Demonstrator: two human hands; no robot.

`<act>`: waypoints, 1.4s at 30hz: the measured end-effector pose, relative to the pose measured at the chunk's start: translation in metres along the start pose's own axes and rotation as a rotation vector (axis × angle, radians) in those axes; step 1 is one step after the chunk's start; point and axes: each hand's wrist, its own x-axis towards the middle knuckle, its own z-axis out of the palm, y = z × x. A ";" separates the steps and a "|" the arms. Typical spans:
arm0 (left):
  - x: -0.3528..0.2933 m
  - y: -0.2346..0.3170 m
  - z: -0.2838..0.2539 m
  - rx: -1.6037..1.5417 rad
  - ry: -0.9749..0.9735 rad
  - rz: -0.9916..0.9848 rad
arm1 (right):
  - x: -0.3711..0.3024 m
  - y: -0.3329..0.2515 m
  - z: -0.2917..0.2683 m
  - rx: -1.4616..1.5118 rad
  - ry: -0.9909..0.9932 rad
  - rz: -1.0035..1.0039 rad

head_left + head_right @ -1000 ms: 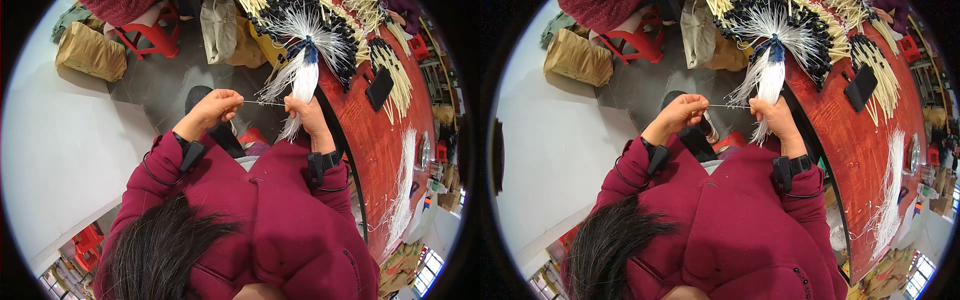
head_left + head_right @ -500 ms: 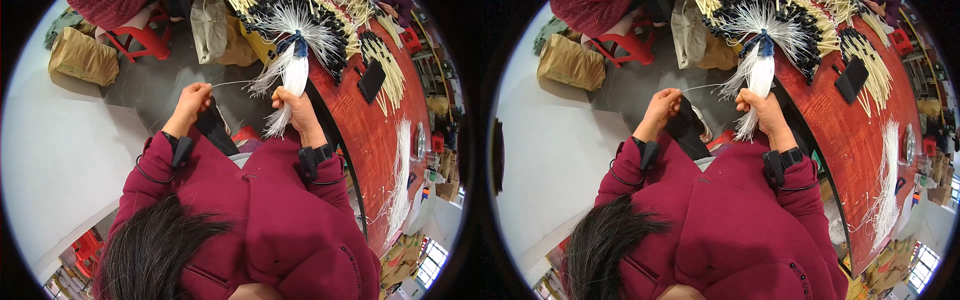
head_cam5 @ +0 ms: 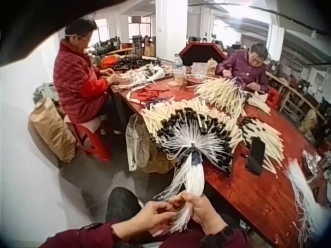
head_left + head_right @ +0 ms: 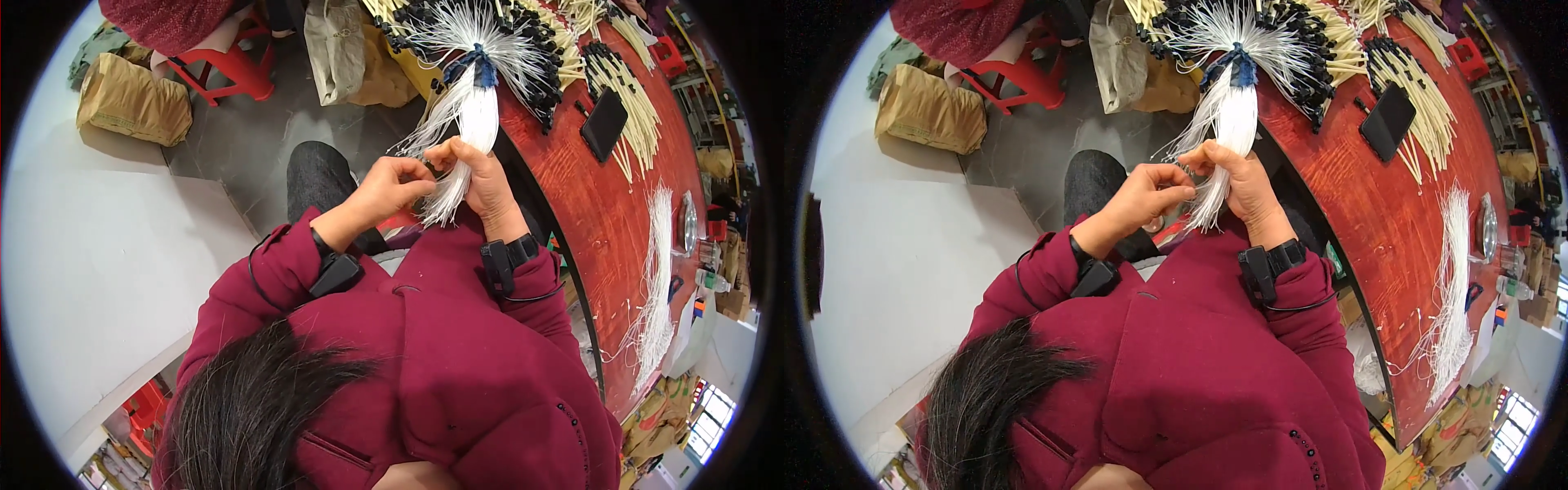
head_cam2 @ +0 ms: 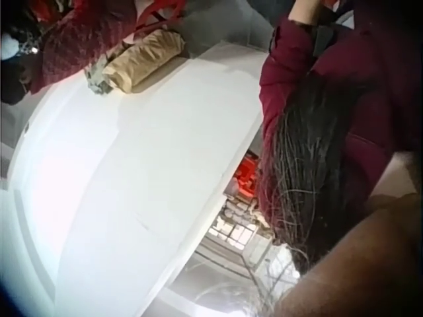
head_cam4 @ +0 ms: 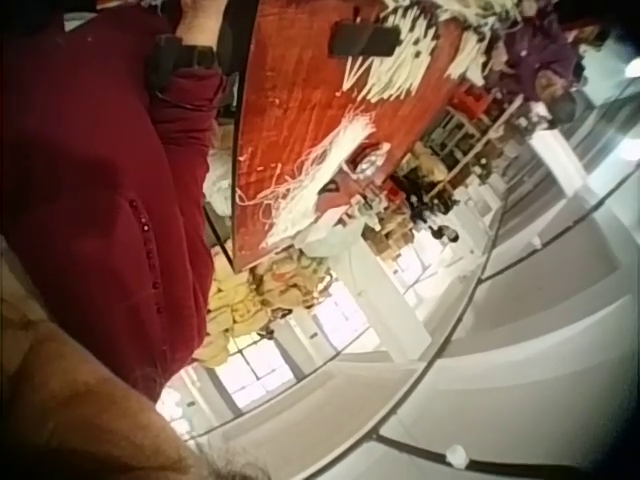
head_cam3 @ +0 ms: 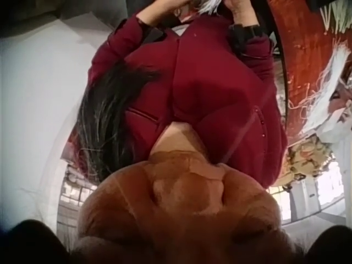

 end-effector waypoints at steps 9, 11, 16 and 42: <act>-0.019 0.003 -0.022 -0.164 -0.110 -0.275 | 0.001 -0.002 0.006 -0.226 0.129 -0.025; -0.027 0.010 -0.025 -0.037 -0.139 -0.275 | 0.003 0.000 0.002 -0.267 0.129 -0.032; -0.041 0.027 -0.031 -0.182 -0.034 -0.163 | 0.005 0.006 -0.004 -0.351 0.157 -0.042; 0.014 -0.013 -0.023 0.743 0.257 0.606 | 0.004 0.002 0.003 -0.290 0.184 0.033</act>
